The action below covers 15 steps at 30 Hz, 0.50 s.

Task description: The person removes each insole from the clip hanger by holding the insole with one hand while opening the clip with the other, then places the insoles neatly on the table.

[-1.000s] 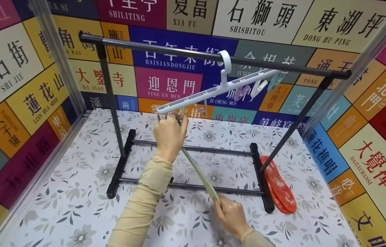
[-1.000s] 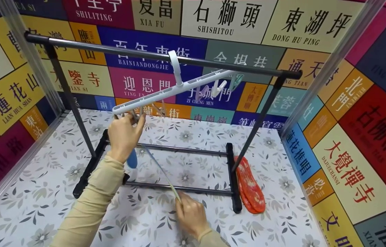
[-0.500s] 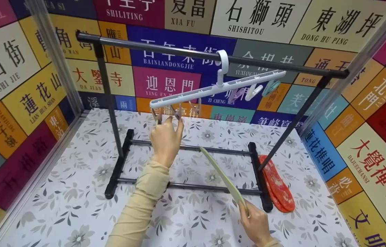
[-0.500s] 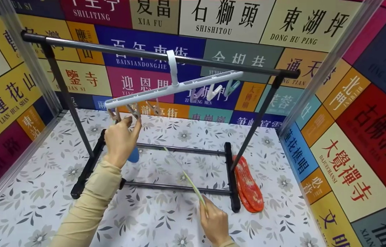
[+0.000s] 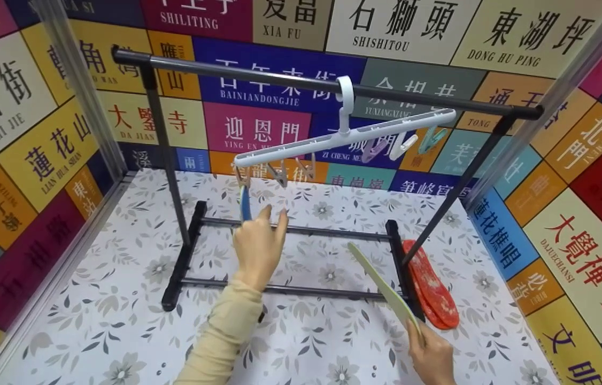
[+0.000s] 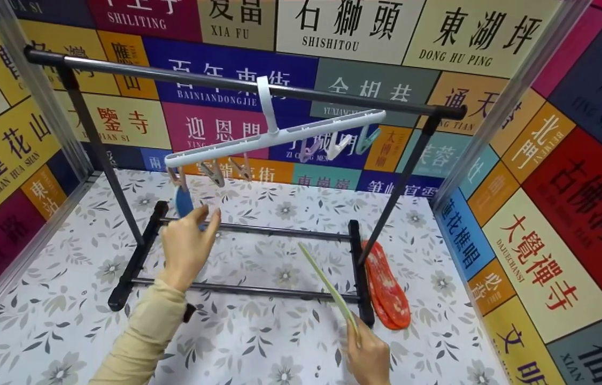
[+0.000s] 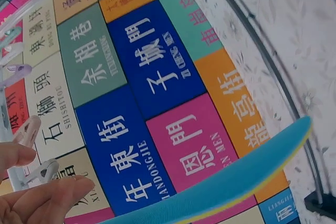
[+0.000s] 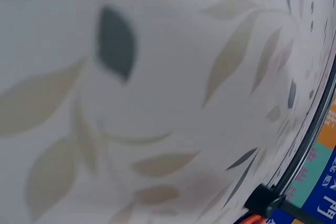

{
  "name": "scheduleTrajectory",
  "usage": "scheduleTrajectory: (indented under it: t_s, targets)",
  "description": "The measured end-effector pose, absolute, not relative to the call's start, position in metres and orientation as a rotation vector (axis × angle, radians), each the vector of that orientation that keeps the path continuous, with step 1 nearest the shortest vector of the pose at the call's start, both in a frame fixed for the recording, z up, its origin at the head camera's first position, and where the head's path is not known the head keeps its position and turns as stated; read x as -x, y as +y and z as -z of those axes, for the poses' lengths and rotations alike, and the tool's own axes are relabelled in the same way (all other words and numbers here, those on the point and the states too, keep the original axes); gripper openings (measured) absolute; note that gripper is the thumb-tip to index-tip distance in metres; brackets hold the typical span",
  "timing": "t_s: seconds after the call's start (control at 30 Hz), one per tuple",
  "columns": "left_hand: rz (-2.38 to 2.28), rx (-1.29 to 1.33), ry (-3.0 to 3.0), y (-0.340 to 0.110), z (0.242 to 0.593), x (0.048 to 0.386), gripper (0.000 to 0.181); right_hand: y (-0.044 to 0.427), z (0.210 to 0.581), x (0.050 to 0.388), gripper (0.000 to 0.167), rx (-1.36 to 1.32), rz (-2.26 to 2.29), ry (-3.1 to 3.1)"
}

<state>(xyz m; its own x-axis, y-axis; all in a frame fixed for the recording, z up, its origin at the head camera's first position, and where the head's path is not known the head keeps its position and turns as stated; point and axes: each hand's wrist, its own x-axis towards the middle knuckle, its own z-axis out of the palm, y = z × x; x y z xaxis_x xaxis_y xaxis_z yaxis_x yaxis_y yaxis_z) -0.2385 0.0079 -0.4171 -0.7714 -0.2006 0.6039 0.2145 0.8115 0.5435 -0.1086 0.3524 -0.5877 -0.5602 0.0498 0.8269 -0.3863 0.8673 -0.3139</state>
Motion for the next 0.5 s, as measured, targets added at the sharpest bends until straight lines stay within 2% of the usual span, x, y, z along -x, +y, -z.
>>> scheduleTrajectory:
  t_s: [0.17,0.27,0.43,0.5]
  targets:
    - [0.827,0.029,-2.281,0.012,0.429,0.22,0.036,0.364,0.589,0.103,0.015,-0.21,-0.585,-2.056]
    - [0.859,0.037,-2.275,0.013,0.434,0.211,0.036,0.371,0.589,0.101,0.009,-0.214,-0.558,-2.017]
    - [0.886,0.03,-2.282,0.014,0.442,0.198,0.036,0.387,0.591,0.101,0.053,-0.216,-0.483,-1.911]
    - [0.884,0.033,-2.285,0.012,0.446,0.194,0.036,0.395,0.591,0.1,0.058,-0.197,-0.456,-1.868]
